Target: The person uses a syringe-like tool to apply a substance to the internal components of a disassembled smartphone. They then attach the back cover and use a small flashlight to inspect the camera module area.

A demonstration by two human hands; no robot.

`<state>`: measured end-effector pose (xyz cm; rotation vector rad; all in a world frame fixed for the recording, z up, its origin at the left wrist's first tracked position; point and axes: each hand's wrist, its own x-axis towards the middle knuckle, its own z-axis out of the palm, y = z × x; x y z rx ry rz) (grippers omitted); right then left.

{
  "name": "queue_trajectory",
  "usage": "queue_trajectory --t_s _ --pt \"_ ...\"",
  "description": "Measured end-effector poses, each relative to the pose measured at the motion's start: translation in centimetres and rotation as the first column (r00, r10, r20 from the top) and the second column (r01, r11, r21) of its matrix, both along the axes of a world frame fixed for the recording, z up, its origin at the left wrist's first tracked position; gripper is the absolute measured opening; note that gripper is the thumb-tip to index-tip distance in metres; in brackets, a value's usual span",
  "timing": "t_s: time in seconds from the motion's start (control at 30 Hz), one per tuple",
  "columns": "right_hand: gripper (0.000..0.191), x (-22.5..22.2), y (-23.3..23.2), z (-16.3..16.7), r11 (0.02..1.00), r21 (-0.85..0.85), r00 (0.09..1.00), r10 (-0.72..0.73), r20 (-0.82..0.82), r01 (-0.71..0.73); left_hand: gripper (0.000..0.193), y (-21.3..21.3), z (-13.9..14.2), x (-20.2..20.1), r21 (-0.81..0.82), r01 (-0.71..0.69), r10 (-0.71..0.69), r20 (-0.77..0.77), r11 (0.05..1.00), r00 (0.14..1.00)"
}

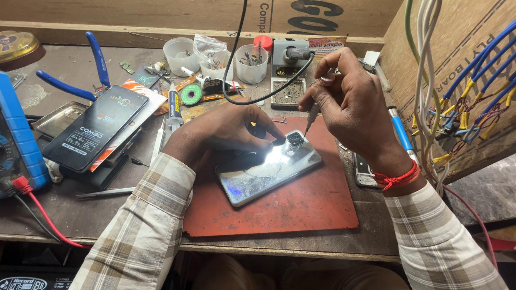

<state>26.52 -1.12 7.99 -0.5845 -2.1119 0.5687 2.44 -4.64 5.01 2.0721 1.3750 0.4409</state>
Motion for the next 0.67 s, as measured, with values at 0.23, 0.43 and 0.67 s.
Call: queue_trajectory --t_s 0.23,0.43,0.67 --pt "0.013 0.03 0.05 -0.01 1.0 -0.013 1.0 0.0 -0.004 0.0 0.036 0.04 -0.09 0.04 0.012 -0.003 0.003 0.029 1.0 1.0" --pt "0.012 0.14 0.23 -0.1 1.0 0.007 1.0 -0.002 0.008 0.002 0.035 0.07 -0.15 0.1 0.025 0.004 -0.004 0.009 1.0 1.0" --pt "0.01 0.17 0.19 0.0 0.999 -0.034 1.0 -0.025 0.014 0.026 0.038 -0.45 0.64 0.52 -0.014 -0.039 0.038 -0.041 0.999 0.998"
